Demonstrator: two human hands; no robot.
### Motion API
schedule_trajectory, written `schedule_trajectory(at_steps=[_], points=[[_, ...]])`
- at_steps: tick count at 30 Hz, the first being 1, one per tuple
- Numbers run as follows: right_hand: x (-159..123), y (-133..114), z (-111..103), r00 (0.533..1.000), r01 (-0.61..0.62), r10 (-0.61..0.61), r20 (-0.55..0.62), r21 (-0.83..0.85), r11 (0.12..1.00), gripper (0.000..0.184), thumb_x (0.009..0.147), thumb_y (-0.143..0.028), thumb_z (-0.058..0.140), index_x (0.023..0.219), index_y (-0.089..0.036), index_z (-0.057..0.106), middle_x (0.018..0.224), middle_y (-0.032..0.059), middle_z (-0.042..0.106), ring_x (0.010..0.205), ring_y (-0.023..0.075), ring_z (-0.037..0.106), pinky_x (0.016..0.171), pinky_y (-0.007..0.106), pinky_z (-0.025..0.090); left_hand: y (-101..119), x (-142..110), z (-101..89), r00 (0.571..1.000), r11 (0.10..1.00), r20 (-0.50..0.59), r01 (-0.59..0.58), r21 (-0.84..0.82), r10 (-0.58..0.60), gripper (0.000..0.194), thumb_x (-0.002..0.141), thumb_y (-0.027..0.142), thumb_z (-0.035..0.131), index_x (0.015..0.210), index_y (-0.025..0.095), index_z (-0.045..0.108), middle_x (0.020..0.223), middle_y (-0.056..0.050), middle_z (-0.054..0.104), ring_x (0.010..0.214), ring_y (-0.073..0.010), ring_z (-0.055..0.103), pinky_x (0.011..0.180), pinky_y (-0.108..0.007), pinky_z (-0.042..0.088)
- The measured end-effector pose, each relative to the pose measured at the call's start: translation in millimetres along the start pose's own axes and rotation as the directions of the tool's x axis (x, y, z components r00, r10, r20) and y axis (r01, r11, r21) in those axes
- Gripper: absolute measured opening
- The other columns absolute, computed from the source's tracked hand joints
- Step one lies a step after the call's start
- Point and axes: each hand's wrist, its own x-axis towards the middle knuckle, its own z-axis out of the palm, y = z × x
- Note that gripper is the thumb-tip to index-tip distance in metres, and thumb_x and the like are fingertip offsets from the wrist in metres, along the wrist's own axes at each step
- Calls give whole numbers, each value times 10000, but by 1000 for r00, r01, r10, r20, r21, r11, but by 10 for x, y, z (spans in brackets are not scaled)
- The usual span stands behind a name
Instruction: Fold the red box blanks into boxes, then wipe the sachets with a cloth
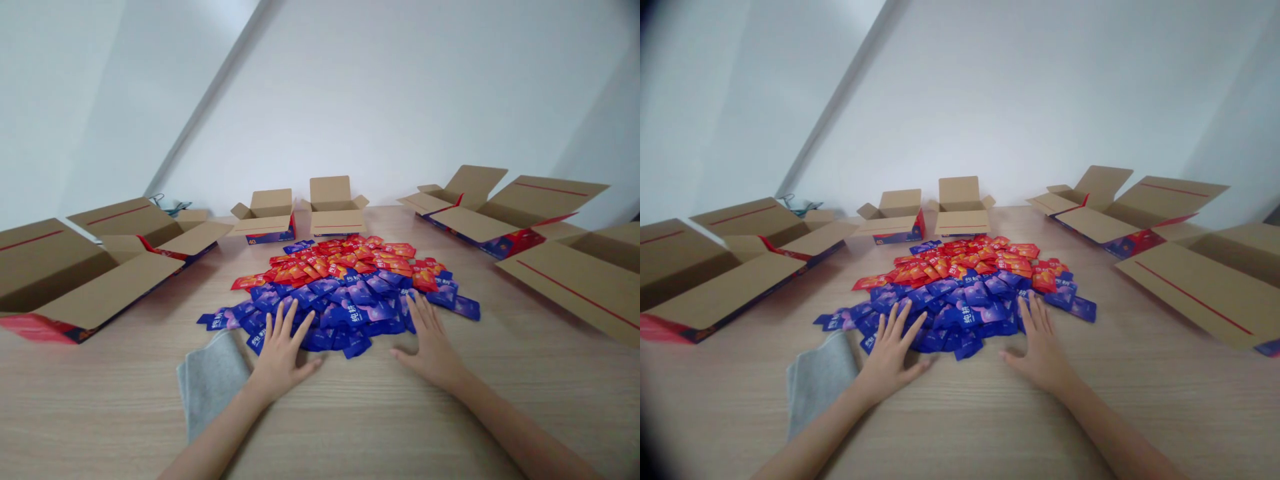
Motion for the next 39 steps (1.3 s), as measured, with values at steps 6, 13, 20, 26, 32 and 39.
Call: schedule_trajectory(at_steps=[6,13,20,26,32,39], points=[[174,-379,221,982,135,-137,133,23,991,809,885,-595,501,1563,-313,161,1649,61,-18,1492,343,54,1164,537,240,182,123,175,996,1000,84,-23,-11,23,669,957,381,497,1541,413,173,1623,-21,211,1470,-407,157,1115,-647,261],[284,-272,146,989,147,-143,47,-73,986,751,939,-511,423,1573,-249,118,1647,80,14,1493,300,108,1184,497,216,105,48,28,997,992,19,77,100,-80,599,956,431,481,1523,349,305,1614,-83,229,1468,-383,197,1139,-630,205],[-80,935,-159,943,-332,302,-139,-350,876,697,938,-528,285,1516,-139,309,1565,205,286,1414,415,289,1107,595,280,-672,-872,-316,732,716,23,658,235,-681,602,956,466,398,1490,189,412,1570,-187,295,1429,-474,230,1089,-649,255],[-58,1308,53,924,-356,381,21,-314,880,727,919,-577,246,1481,-131,366,1519,221,359,1356,393,387,1091,564,318,-428,-1145,-248,831,862,233,498,91,-505,604,929,481,437,1497,282,388,1583,-71,316,1418,-410,311,1127,-582,276],[-95,728,-428,914,-252,270,-303,100,963,550,912,-444,350,1321,-119,522,1356,204,530,1293,347,472,1097,534,363,258,-1202,-214,931,942,183,331,-61,-315,619,935,470,467,1519,334,314,1600,-74,246,1447,-426,224,1100,-665,279],[-717,-951,-605,913,327,-380,146,294,898,611,939,-349,448,1530,-274,309,1567,56,344,1414,263,356,1146,446,346,998,-768,-511,921,915,390,170,-366,-16,522,994,537,337,1490,376,366,1582,-72,275,1436,-382,284,1088,-653,309]])
